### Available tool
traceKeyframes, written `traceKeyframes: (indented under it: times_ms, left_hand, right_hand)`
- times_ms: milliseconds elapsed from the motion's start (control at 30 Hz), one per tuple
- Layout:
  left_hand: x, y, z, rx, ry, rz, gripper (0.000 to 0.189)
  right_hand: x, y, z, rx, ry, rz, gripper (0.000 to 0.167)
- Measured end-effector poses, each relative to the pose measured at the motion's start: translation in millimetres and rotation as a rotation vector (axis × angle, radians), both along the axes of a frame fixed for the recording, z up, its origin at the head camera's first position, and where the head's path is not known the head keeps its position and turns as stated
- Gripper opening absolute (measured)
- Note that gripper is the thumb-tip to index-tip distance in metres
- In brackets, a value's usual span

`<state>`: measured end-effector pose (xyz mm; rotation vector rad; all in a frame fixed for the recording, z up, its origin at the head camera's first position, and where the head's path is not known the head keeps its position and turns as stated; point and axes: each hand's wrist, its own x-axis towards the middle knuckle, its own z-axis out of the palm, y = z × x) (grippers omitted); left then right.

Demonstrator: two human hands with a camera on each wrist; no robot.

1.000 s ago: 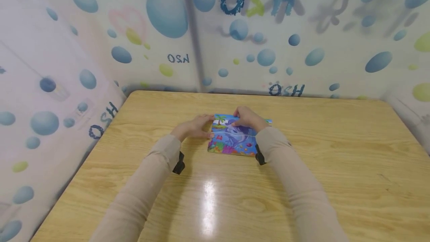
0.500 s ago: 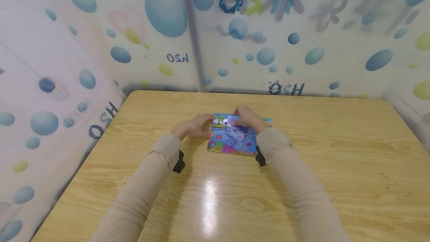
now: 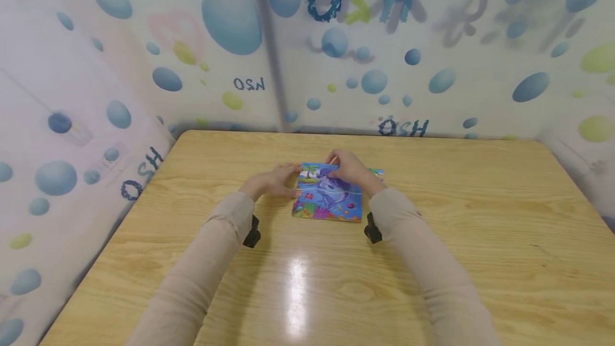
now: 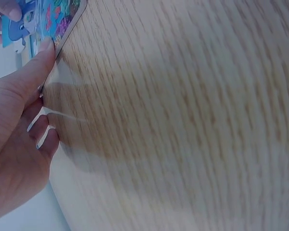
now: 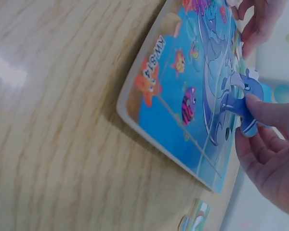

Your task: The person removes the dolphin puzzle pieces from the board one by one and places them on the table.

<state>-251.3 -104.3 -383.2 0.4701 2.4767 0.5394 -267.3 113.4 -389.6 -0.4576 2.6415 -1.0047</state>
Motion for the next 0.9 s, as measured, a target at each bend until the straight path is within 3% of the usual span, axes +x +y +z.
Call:
traceKeyframes:
  times_ms: [567, 900]
  left_hand:
    - [1.5, 0.1, -0.9, 0.038, -0.013, 0.007, 0.078]
    - [1.2, -0.1, 0.1, 0.046, -0.014, -0.015, 0.078]
  right_hand:
    - [5.6, 39, 8.9, -0.150, -0.121, -0.108, 0.032]
    - [13.8, 74, 13.1, -0.167, -0.142, -0.166, 0.035]
